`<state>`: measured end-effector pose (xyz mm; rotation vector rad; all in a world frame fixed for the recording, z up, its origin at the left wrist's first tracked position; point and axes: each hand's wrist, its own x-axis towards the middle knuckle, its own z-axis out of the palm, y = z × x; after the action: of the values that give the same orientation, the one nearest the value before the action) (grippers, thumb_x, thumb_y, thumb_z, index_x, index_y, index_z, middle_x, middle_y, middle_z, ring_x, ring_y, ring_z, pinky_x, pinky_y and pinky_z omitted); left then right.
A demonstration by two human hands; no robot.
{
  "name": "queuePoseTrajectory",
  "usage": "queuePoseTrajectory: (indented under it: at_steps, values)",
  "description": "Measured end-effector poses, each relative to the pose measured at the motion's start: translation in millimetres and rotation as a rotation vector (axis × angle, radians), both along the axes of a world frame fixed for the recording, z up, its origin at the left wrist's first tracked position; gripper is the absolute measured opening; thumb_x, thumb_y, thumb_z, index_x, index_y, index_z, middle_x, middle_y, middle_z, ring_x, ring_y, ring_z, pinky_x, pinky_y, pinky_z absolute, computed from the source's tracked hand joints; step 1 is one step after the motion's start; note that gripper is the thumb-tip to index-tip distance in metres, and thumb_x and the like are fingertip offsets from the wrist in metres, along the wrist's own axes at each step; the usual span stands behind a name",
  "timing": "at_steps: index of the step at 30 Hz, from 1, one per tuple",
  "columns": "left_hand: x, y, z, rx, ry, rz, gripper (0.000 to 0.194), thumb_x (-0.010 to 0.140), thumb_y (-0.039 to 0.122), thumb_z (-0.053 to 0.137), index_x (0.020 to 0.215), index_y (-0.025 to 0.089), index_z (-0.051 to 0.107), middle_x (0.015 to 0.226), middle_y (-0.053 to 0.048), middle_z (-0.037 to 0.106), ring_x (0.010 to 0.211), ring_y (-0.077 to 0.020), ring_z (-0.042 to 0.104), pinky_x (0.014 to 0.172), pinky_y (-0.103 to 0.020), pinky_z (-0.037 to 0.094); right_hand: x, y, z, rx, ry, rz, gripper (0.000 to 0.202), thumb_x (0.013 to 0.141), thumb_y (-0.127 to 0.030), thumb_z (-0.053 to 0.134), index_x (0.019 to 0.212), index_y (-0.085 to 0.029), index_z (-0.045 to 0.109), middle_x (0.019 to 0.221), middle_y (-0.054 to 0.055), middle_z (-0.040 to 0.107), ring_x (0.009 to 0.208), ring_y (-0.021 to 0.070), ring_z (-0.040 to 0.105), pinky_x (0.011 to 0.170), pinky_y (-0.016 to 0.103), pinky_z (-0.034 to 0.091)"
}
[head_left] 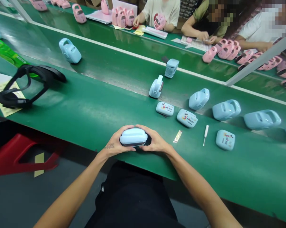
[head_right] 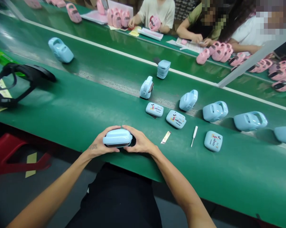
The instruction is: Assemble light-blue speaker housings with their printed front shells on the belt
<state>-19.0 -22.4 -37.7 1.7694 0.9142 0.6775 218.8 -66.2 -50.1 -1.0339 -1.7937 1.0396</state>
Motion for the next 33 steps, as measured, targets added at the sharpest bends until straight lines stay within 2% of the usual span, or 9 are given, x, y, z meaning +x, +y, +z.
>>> queuePoseTrajectory:
  at_steps: [4, 8, 13, 16, 19, 21, 25, 29, 33]
  values:
    - [4.1, 2.1, 2.3, 0.013, -0.005, 0.006, 0.080, 0.061, 0.044, 0.091, 0.132, 0.025, 0.061, 0.131, -0.012, 0.068, 0.118, -0.0321, 0.067, 0.102, -0.047, 0.055, -2.5, 3.0, 4.8, 0.005, 0.033, -0.038, 0.079, 0.068, -0.026, 0.078, 0.144, -0.026, 0.056, 0.144, 0.010, 0.063, 0.132, 0.0305, 0.060, 0.114, 0.047, 0.045]
    - [5.6, 5.3, 0.7, 0.003, 0.020, 0.051, 0.071, 0.060, 0.040, 0.091, 0.125, 0.024, 0.065, 0.119, -0.009, 0.073, 0.108, -0.0288, 0.070, 0.095, -0.043, 0.058, -8.0, 7.2, 5.6, -0.018, 0.031, -0.114, 0.068, 0.063, -0.028, 0.077, 0.130, -0.025, 0.067, 0.126, 0.007, 0.073, 0.114, 0.0291, 0.070, 0.103, 0.042, 0.052]
    - [6.1, 11.7, 0.2, -0.077, 0.040, 0.083, 0.068, 0.059, 0.039, 0.091, 0.120, 0.024, 0.065, 0.112, -0.007, 0.073, 0.099, -0.0269, 0.071, 0.088, -0.041, 0.060, -8.8, 11.6, 2.9, -0.089, 0.052, -0.141, 0.062, 0.063, -0.029, 0.079, 0.124, -0.021, 0.070, 0.112, 0.005, 0.077, 0.100, 0.0258, 0.072, 0.096, 0.037, 0.054]
    - [6.2, 10.4, 6.2, -0.129, -0.068, 0.117, 0.079, 0.054, 0.038, 0.093, 0.125, 0.027, 0.060, 0.120, -0.008, 0.070, 0.104, -0.0275, 0.070, 0.088, -0.040, 0.060, -8.6, 12.8, 1.6, -0.191, 0.196, -0.118, 0.065, 0.066, -0.035, 0.082, 0.128, -0.020, 0.067, 0.117, 0.007, 0.075, 0.107, 0.0267, 0.070, 0.099, 0.039, 0.053]
    - [7.3, 4.6, 18.4, -0.209, -0.174, 0.200, 0.082, 0.058, 0.038, 0.092, 0.130, 0.026, 0.055, 0.119, -0.008, 0.070, 0.106, -0.0279, 0.070, 0.088, -0.039, 0.060, -13.2, 16.6, 5.4, -0.315, 0.411, -0.112, 0.072, 0.068, -0.045, 0.085, 0.131, -0.019, 0.064, 0.119, 0.008, 0.073, 0.109, 0.0264, 0.070, 0.097, 0.039, 0.055]
    - [8.2, 0.7, 29.3, -0.268, -0.215, 0.293, 0.079, 0.060, 0.037, 0.092, 0.129, 0.024, 0.056, 0.116, -0.008, 0.071, 0.106, -0.0283, 0.070, 0.087, -0.038, 0.060, -18.7, 20.9, 12.0, -0.345, 0.478, -0.130, 0.076, 0.067, -0.052, 0.087, 0.132, -0.019, 0.064, 0.120, 0.008, 0.073, 0.111, 0.0264, 0.069, 0.099, 0.038, 0.054]
    - [5.7, -1.5, 50.8, -0.388, -0.360, 0.442, 0.079, 0.053, 0.034, 0.095, 0.122, 0.022, 0.060, 0.109, -0.006, 0.073, 0.104, -0.0280, 0.070, 0.085, -0.034, 0.059, -30.9, 28.5, 31.6, -0.319, 0.473, -0.102, 0.084, 0.071, -0.057, 0.084, 0.142, -0.021, 0.058, 0.134, 0.008, 0.067, 0.125, 0.0286, 0.062, 0.108, 0.040, 0.049]
    - [-4.7, 2.6, 62.2, -0.512, -0.523, 0.479, 0.075, 0.054, 0.036, 0.094, 0.120, 0.022, 0.062, 0.107, -0.006, 0.075, 0.102, -0.0289, 0.071, 0.081, -0.033, 0.060, -42.0, 30.2, 55.9, -0.278, 0.401, -0.072, 0.090, 0.073, -0.050, 0.084, 0.152, -0.024, 0.047, 0.144, 0.008, 0.062, 0.128, 0.0294, 0.060, 0.108, 0.042, 0.049]
    - [-14.5, 6.2, 63.1, -0.606, -0.618, 0.469, 0.073, 0.056, 0.038, 0.093, 0.122, 0.021, 0.066, 0.105, -0.008, 0.077, 0.096, -0.0292, 0.073, 0.074, -0.032, 0.060, -52.5, 27.5, 81.9, -0.248, 0.287, -0.144, 0.086, 0.074, -0.047, 0.083, 0.150, -0.023, 0.051, 0.141, 0.008, 0.065, 0.124, 0.0293, 0.061, 0.107, 0.044, 0.049]
